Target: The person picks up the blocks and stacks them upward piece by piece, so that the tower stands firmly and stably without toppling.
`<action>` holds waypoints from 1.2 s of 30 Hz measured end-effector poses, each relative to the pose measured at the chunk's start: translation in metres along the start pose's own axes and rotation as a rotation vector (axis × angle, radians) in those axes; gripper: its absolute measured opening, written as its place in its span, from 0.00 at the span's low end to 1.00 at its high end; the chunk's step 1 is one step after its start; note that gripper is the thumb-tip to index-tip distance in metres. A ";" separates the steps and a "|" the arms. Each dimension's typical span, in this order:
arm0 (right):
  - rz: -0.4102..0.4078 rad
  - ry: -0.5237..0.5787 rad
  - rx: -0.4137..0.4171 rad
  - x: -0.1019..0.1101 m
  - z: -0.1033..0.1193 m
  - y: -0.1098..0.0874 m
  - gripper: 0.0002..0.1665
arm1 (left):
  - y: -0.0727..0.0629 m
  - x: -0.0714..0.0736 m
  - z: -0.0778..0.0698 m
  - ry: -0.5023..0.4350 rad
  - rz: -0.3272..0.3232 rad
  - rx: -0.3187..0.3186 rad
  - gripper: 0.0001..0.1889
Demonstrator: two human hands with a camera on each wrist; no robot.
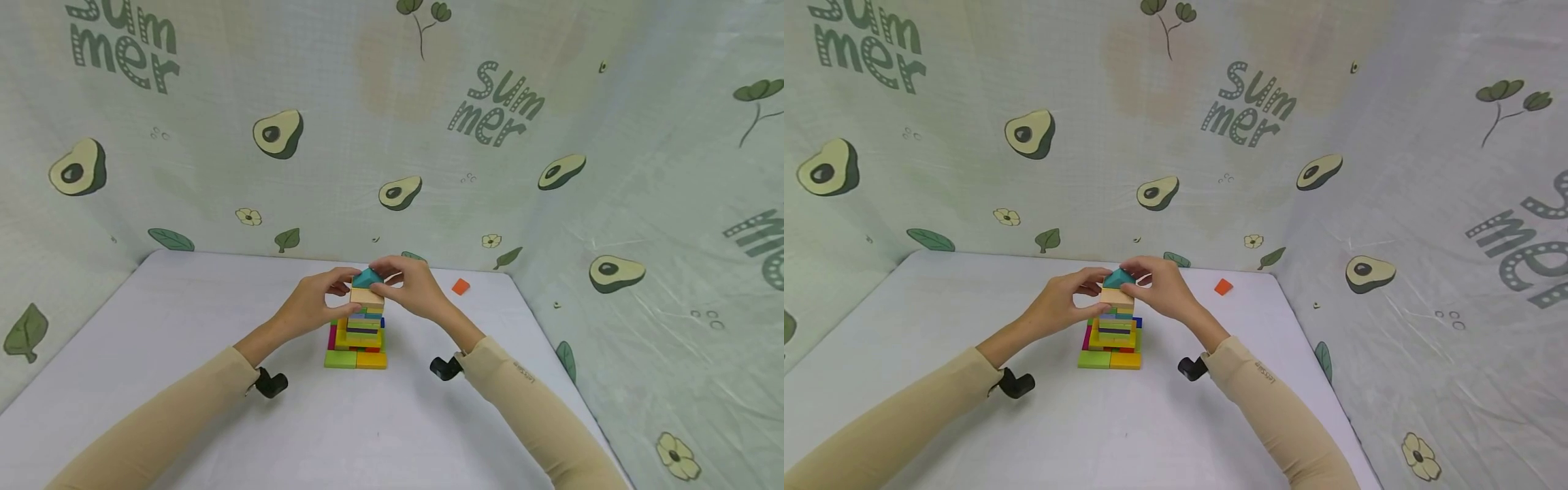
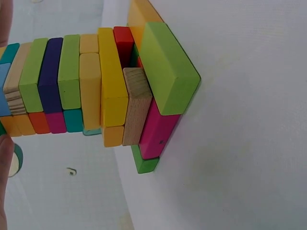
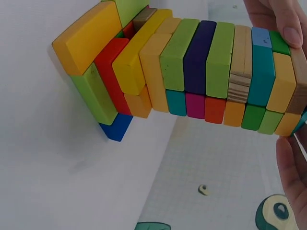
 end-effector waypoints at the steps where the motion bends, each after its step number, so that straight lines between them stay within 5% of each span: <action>1: 0.003 0.001 0.002 0.000 0.000 0.000 0.21 | 0.000 0.000 0.000 0.002 -0.001 -0.001 0.34; 6: 0.008 -0.015 -0.002 0.008 -0.005 -0.007 0.24 | 0.001 -0.001 0.001 0.012 0.006 -0.003 0.34; 10: -0.006 -0.069 -0.038 0.032 -0.030 -0.021 0.26 | 0.001 -0.002 0.001 0.029 0.012 0.009 0.34; 18: -0.009 -0.225 -0.233 0.098 -0.146 -0.066 0.33 | 0.001 -0.002 0.002 0.035 0.014 0.016 0.33; 25: 0.018 -0.239 -0.455 0.126 -0.222 -0.099 0.38 | 0.001 -0.001 0.001 0.030 0.011 0.008 0.33; 36: 0.033 -0.243 -0.583 0.127 -0.257 -0.100 0.40 | 0.003 -0.002 0.001 0.033 0.012 0.008 0.33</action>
Point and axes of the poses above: each hand's wrist, its own y-axis towards the middle knuckle, its own x-axis out of the back of the hand, z = x × y, the point moved 10 cm from there along y, towards the middle knuckle, and after that the axes turned 11 degrees about y, right-handed, at the moved point
